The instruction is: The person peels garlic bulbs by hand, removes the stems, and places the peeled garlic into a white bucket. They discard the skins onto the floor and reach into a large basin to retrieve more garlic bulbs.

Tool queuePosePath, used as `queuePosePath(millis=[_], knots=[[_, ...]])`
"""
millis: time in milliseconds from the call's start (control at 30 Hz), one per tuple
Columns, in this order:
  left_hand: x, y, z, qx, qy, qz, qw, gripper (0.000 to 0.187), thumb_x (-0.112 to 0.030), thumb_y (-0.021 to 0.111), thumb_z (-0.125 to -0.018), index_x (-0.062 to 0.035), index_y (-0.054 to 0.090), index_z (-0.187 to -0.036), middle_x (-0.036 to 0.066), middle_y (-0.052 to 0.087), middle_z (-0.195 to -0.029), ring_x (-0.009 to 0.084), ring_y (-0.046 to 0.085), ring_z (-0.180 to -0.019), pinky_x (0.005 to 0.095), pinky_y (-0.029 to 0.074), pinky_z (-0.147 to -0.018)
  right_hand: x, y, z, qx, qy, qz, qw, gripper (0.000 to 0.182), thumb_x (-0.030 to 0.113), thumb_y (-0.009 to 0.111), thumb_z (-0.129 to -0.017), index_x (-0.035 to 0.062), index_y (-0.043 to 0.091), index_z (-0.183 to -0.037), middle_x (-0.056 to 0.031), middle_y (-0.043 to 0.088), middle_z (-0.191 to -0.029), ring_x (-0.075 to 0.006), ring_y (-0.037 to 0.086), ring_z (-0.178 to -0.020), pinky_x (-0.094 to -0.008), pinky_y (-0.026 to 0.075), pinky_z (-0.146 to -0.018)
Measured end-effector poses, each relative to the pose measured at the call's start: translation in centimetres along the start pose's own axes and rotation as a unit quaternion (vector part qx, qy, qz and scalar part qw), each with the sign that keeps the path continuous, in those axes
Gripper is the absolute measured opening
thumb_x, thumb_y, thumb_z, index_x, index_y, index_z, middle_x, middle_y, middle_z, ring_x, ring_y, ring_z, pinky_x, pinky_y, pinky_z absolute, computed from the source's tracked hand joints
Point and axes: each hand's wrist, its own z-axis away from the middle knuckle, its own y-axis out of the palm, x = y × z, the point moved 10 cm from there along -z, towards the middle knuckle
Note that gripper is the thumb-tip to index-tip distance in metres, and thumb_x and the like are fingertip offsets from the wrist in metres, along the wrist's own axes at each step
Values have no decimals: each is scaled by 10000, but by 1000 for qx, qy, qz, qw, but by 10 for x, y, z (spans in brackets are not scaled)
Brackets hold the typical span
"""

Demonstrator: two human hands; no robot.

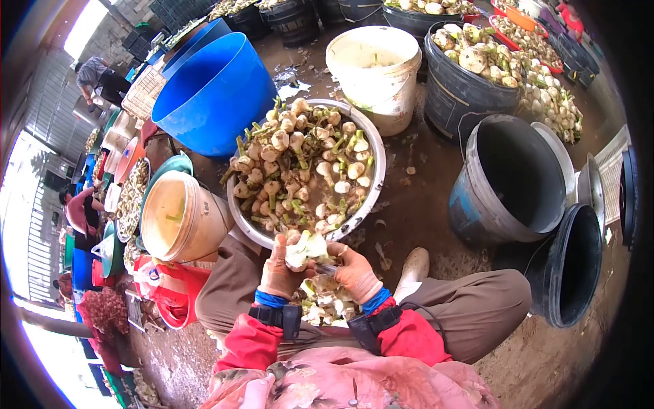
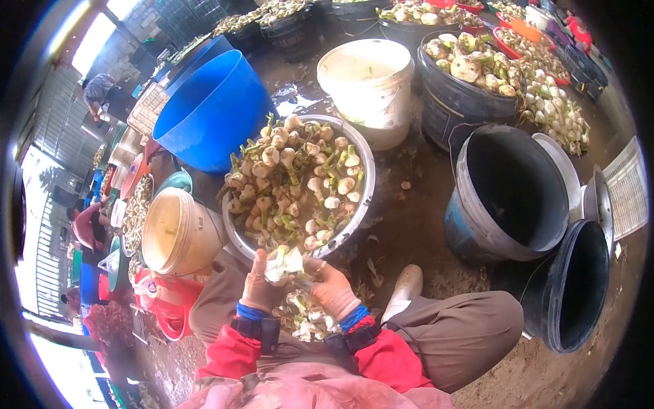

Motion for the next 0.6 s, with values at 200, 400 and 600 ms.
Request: queuePosePath(millis=[200, 400, 600], knots=[[11, 12, 19, 8, -16, 1, 1000, 495, -458, 659, -799, -109, 561, -1135, 50, 634, -1003, 167, 615, -864, 289, 521, -647, -2, -12, -6, -16, -71, -19, 997, 340, 28, 517, -897, 30, 541, -1236, -50, 599, -1124, -117, 551, -974, -261, 449, -890], [-31, 17, 29, -34, 263, -354, 897, 466, -260, 762, -734, -53, 572, -1106, 48, 616, -945, 190, 596, -896, 330, 503, -696, 13, -21, -4, -85, -77, 95, 989, 349, -32, 467, -850, 44, 604, -1162, -74, 638, -1078, -137, 571, -1004, -256, 433, -884], [-49, 60, 37, -9, 360, -597, 716, 225, -182, 769, -668, -130, 664, -861, 79, 613, -736, 278, 595, -690, 352, 471, -590, 24, -11, -4, -76, -170, 266, 946, 323, -31, 498, -809, 40, 629, -1095, -101, 666, -996, -153, 596, -928, -260, 444, -843]])
